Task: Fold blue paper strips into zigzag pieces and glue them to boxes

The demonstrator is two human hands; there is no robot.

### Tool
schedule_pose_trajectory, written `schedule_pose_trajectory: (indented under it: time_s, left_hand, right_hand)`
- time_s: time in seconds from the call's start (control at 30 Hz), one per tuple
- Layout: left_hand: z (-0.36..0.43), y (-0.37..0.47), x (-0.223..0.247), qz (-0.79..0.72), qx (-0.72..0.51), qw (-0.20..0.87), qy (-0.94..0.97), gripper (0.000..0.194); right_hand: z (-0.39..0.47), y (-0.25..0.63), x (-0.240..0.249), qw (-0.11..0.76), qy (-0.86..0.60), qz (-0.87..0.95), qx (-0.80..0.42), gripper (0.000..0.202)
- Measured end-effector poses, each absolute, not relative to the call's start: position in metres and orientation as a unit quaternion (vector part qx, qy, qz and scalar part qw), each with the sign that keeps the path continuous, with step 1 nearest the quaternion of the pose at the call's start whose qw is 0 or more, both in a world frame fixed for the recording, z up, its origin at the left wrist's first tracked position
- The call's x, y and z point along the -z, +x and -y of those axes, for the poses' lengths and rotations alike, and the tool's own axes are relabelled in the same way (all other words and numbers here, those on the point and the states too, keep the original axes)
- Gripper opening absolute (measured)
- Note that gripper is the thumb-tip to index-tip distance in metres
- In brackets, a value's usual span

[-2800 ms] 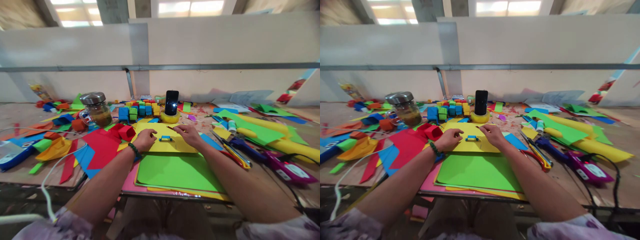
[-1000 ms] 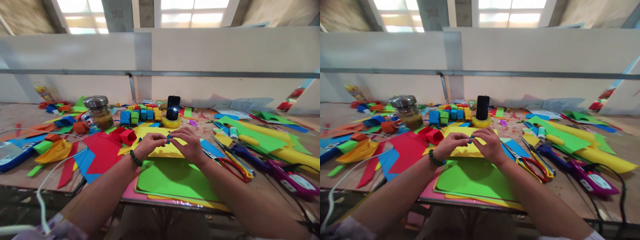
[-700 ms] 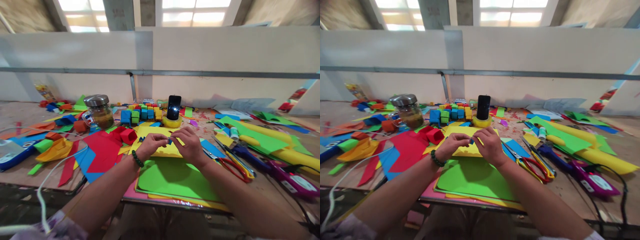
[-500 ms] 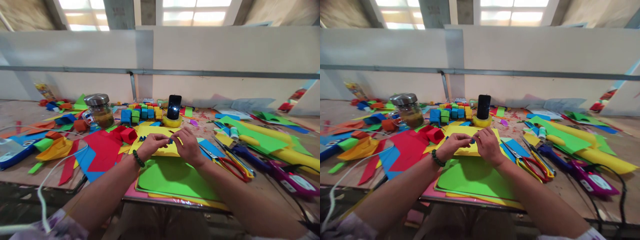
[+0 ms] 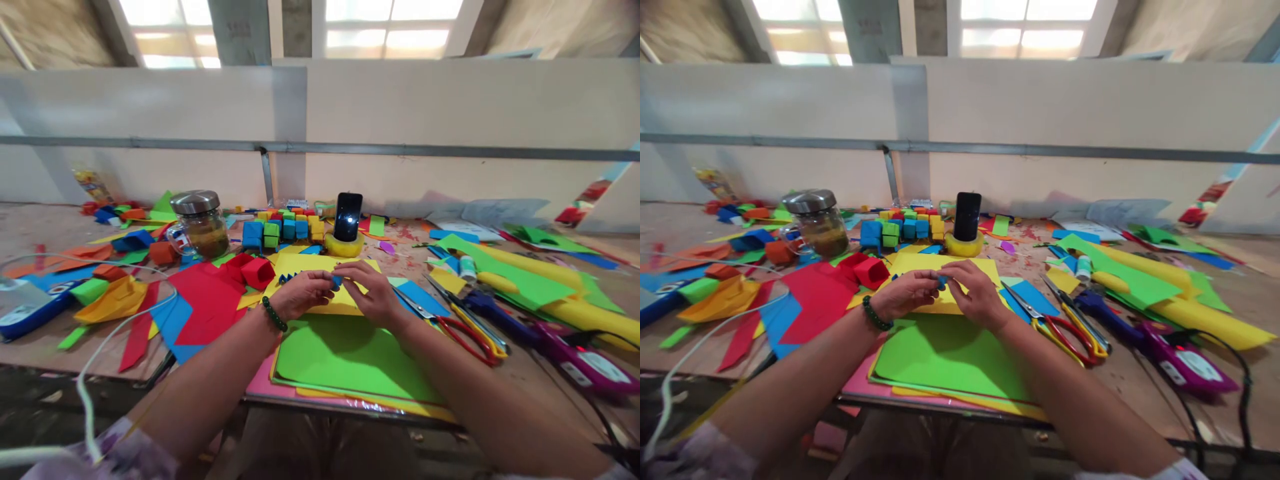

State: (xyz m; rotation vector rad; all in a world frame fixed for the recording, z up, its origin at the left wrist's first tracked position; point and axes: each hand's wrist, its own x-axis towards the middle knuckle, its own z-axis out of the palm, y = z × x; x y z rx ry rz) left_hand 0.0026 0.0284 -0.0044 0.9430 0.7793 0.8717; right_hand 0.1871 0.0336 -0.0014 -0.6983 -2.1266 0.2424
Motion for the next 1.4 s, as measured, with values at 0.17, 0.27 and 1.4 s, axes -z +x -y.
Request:
schedule_pose_trajectory:
  time_s: [0.17,0.27,1.4]
  left_hand:
    - [-0.030,-0.002,0.003,-0.352,-0.354,0.744,0.443,0.016]
    - [-0.031,-0.002,0.003,-0.358,-0.337,0.746,0.448,0.014]
    - [-0.040,-0.001,0.016,-0.524,-0.286,0.364,0.715,0.042]
  right_hand:
    - [-0.046,0.204,-0.002,0.407,-0.325,0.778,-0.350,0.041]
    - [-0.049,0.207,-0.003,0.354,-0.319,0.764,-0.435,0.035]
    - [-0.061,0.213,0.013,0.240,-0.453,0.800,-0.311,0.038]
